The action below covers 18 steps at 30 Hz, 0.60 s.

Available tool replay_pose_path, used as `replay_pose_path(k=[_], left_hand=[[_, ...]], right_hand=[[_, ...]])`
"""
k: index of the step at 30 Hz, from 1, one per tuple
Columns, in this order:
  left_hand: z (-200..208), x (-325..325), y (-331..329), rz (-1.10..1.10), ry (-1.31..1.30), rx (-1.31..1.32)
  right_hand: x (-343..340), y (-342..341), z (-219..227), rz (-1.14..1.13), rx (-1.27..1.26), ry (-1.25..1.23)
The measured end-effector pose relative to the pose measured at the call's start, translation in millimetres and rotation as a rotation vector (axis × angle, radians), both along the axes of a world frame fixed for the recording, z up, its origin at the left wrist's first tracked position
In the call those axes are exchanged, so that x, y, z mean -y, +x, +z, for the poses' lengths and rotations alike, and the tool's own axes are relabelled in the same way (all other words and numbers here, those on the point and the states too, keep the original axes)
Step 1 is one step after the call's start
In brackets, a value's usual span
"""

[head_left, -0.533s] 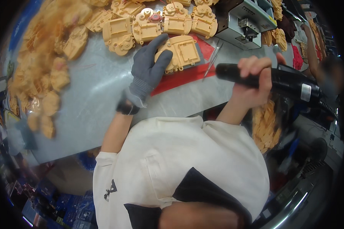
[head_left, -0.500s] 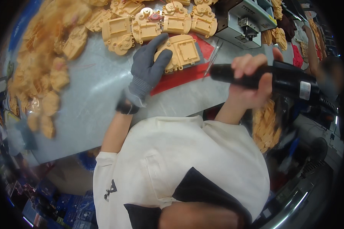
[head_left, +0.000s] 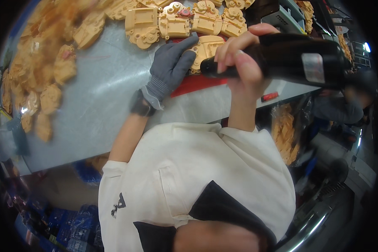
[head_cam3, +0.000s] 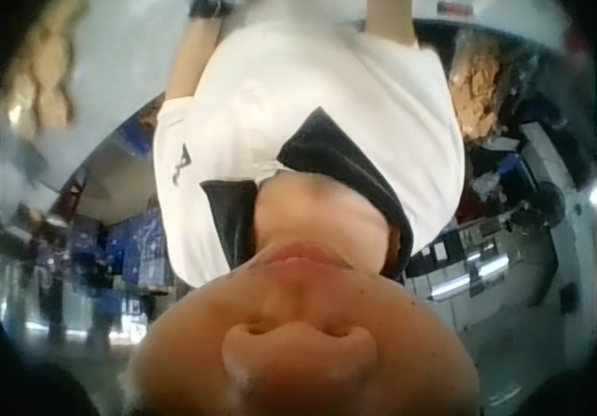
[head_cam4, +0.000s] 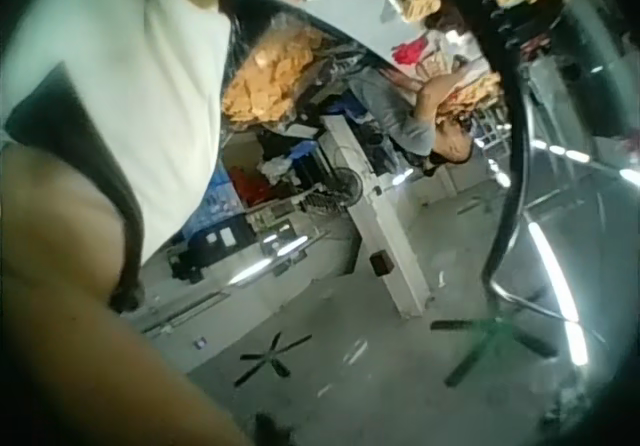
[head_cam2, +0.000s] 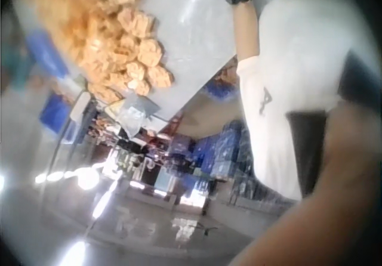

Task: The person assembles plastic toy parts by holding the components in place and driving screws into them using an electric screwdriver.

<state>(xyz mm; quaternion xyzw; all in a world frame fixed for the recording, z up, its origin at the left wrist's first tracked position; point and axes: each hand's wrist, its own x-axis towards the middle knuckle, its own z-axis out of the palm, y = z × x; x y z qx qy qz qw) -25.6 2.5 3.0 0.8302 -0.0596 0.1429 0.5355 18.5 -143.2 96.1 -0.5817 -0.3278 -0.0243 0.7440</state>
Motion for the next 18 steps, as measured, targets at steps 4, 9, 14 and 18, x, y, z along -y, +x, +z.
replay_pose_path(k=[4, 9, 14, 18], left_hand=[[13, -7, 4, -0.044, -0.359, -0.217], [140, -10, 43, -0.217, -0.296, 0.712], [144, -24, 40, -0.296, -0.26, 0.419], [122, -25, 30, -0.384, -0.263, 0.056]], right_hand=[[-10, 6, -8, -0.08, -0.03, -0.086], [-26, -9, 5, -0.185, -0.211, 0.088], [5, 21, -58, -0.267, 0.326, -0.393], [8, 42, -88, -0.652, 1.238, -0.528]])
